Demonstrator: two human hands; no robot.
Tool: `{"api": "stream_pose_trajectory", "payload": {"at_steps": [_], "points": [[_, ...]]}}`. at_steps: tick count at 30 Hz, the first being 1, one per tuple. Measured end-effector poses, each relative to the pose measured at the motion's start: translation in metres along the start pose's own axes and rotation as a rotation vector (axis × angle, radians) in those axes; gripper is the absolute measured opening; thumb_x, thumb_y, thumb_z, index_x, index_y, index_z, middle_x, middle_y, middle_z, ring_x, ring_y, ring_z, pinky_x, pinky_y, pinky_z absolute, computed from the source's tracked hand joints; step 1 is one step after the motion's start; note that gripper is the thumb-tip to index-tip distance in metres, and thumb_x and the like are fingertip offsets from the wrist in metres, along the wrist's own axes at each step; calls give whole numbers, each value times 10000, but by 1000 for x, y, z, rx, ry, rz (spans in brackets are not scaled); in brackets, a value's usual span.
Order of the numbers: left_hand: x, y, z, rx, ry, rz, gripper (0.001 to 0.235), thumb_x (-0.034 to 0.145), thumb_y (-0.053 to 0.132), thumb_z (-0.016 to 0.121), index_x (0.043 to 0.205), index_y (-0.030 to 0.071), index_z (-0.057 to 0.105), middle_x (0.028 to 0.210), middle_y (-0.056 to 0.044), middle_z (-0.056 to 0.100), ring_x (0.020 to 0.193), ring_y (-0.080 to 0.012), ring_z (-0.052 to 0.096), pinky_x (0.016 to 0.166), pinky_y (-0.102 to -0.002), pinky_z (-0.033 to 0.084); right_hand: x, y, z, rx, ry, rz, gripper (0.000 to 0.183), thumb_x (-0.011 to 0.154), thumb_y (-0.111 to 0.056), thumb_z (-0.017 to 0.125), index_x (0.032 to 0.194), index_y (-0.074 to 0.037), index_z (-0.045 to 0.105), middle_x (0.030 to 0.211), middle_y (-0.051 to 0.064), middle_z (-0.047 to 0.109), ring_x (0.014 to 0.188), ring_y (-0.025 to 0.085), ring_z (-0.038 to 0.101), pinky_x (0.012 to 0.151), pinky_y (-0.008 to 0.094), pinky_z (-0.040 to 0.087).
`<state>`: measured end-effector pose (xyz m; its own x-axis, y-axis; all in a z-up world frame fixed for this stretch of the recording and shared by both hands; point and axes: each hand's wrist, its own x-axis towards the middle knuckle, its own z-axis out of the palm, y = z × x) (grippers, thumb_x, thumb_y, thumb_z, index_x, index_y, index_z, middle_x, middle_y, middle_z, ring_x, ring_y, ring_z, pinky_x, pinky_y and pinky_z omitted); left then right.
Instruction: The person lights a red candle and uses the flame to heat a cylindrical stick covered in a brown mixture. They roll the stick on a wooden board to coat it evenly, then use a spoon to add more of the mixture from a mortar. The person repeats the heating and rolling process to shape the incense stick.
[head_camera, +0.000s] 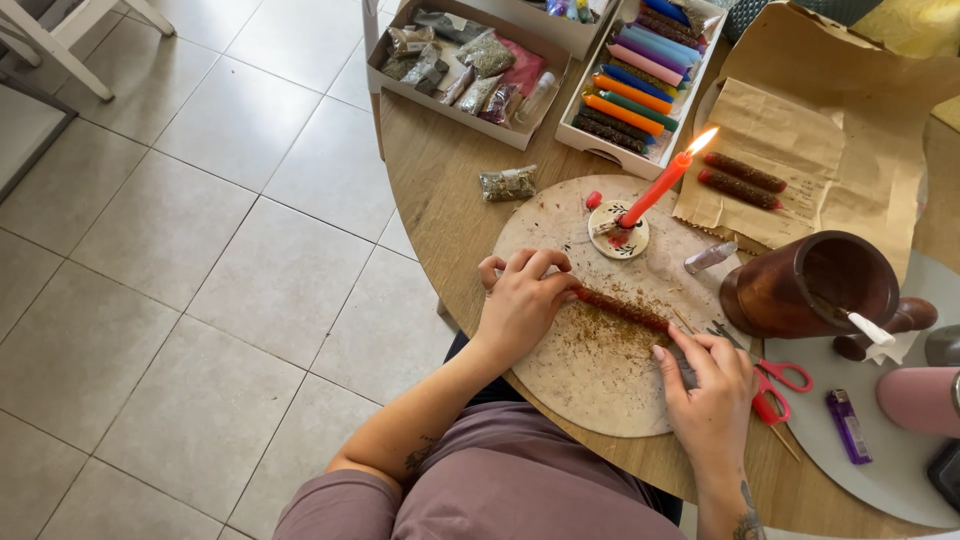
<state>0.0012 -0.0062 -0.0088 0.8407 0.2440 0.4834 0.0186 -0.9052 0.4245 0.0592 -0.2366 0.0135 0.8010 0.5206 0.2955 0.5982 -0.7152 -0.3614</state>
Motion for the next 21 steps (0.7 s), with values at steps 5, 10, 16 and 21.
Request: {"api": "stream_pose_trajectory", "payload": {"at_steps": [5,10,16,21], "points": [[0,-1,3,-5,13,6,58,850,258,642,818,263,691,1043,83,570,987,-169,500,789,-395,219,0,0,0,13,3,-30,351,870,-280,623,1157,-84,672,1008,56,585,981,265,492,905,395,378],[-1,-2,4,-17,-5,52,47,850,195,642,830,196,685,1049,55,562,992,-189,493,782,-389,236,1,-1,-1,43,23,-36,336,871,-262,634,1145,-74,678,1009,67,594,976,263,504,908,394,388],[-1,0,2,2,6,11,82,860,240,632,862,254,713,1047,72,560,986,-181,496,796,-401,225,0,1,-1,25,2,-17,343,868,-285,629,1143,-86,682,1003,60,601,975,259,500,899,387,388],[-2,1,1,34,26,25,90,865,221,624,834,252,702,1040,84,559,992,-166,499,800,-393,206,1,1,0,26,-10,-13,356,872,-288,620,1159,-85,672,1004,58,591,985,261,494,904,394,377]]}}
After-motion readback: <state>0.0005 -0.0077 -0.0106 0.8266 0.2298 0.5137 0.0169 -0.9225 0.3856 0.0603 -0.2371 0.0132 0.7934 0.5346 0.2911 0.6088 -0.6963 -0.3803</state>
